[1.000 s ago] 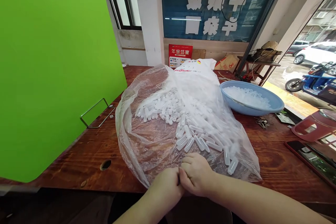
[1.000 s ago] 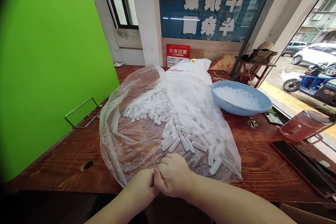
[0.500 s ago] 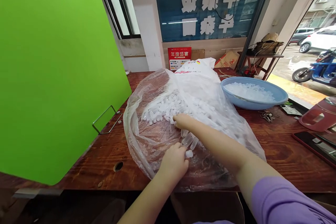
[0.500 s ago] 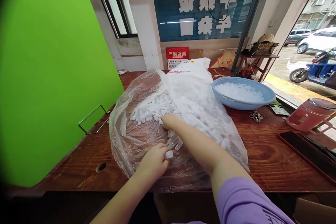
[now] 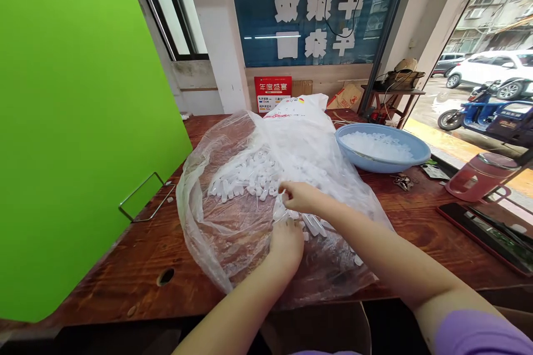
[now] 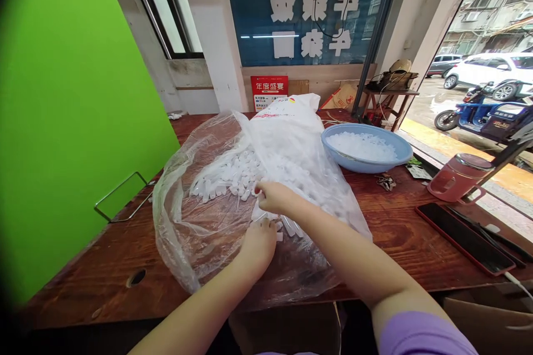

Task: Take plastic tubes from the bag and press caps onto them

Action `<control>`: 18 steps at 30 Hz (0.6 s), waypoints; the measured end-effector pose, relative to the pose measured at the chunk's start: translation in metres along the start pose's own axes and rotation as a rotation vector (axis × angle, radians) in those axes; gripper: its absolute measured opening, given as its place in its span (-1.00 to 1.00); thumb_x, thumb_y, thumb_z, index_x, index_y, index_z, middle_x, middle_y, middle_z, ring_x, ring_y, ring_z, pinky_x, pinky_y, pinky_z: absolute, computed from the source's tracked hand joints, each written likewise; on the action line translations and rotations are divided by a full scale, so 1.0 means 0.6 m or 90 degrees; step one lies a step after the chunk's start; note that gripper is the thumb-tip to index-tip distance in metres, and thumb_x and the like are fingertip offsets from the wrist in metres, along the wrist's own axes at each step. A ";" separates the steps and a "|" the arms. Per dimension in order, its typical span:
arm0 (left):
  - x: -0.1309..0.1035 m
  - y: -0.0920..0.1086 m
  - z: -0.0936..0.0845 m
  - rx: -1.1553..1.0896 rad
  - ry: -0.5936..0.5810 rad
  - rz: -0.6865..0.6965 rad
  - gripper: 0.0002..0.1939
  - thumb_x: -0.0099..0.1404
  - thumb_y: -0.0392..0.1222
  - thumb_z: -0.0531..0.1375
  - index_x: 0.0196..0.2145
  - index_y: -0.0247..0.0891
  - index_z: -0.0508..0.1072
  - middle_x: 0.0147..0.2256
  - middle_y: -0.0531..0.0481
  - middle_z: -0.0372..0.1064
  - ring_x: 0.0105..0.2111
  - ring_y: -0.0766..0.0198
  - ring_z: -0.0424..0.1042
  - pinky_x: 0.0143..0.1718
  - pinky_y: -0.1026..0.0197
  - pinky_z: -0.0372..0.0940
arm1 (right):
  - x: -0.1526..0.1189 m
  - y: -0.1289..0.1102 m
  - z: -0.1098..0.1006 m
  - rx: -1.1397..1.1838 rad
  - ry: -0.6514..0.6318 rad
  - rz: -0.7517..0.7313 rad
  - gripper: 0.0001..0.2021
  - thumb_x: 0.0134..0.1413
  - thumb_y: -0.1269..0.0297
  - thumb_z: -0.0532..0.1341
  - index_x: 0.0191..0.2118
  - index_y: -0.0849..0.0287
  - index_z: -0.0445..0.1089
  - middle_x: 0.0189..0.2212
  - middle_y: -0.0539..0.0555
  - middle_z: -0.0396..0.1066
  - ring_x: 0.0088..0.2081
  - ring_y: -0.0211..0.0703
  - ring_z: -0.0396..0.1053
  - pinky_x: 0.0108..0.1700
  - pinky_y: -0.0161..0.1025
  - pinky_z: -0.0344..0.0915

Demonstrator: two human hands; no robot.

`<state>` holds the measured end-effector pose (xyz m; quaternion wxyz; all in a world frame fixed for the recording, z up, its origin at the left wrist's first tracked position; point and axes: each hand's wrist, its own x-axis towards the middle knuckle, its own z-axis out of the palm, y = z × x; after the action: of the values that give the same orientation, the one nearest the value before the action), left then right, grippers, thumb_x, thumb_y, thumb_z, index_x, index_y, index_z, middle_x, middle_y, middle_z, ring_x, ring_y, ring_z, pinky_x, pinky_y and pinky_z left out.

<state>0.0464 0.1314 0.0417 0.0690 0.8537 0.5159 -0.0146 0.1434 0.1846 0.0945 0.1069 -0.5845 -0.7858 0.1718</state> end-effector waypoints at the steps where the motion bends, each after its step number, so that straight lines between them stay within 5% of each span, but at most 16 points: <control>1: -0.008 -0.002 0.003 -0.005 0.004 0.001 -0.68 0.24 -0.47 -0.08 -0.18 -0.48 0.42 -0.21 -0.35 0.38 -0.17 -0.05 0.38 -0.21 0.01 0.30 | -0.027 0.010 -0.001 0.020 0.013 0.009 -0.78 0.08 0.40 0.12 -0.13 0.19 0.37 -0.36 0.03 0.44 -0.32 -0.18 0.37 -0.30 -0.30 0.25; 6: -0.062 -0.022 0.020 -0.052 0.003 0.019 -0.67 0.26 -0.46 -0.08 -0.07 -0.45 0.33 -0.13 -0.29 0.38 -0.12 0.02 0.37 -0.10 0.01 0.27 | -0.145 0.048 0.046 0.154 0.055 0.034 -0.81 0.04 0.32 0.19 -0.18 0.19 0.40 -0.37 0.01 0.44 -0.35 -0.25 0.37 -0.33 -0.35 0.27; 11: -0.104 -0.044 0.032 -0.196 0.007 0.135 -0.59 0.20 -0.45 -0.04 0.01 -0.36 0.23 -0.07 -0.19 0.33 -0.08 0.15 0.34 -0.04 0.09 0.25 | -0.198 0.050 0.099 0.366 0.145 -0.124 -0.84 0.04 0.33 0.21 -0.21 0.17 0.45 -0.37 0.04 0.42 -0.34 -0.26 0.37 -0.26 -0.30 0.31; 15: -0.124 -0.062 0.018 -0.369 0.020 0.235 -0.61 0.18 -0.41 -0.04 -0.03 -0.29 0.26 -0.16 -0.12 0.34 -0.15 0.20 0.35 -0.10 0.14 0.27 | -0.214 0.043 0.092 0.407 0.127 -0.229 -0.80 0.16 0.25 0.12 -0.19 0.11 0.46 -0.29 0.08 0.44 -0.25 -0.24 0.40 -0.21 -0.27 0.33; 18: -0.132 -0.071 0.005 -0.405 0.011 0.264 -0.62 0.21 -0.38 -0.03 -0.01 -0.27 0.26 -0.18 -0.10 0.34 -0.16 0.22 0.34 -0.11 0.18 0.27 | -0.221 0.032 0.080 0.394 0.089 -0.181 -0.77 0.12 0.15 0.15 -0.19 0.12 0.46 -0.39 0.05 0.44 -0.35 -0.25 0.39 -0.30 -0.31 0.32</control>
<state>-0.0280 0.0812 0.0417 0.3276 0.8762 0.3112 0.1678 0.1816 0.0557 0.0469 0.3557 -0.4195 -0.7606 0.3450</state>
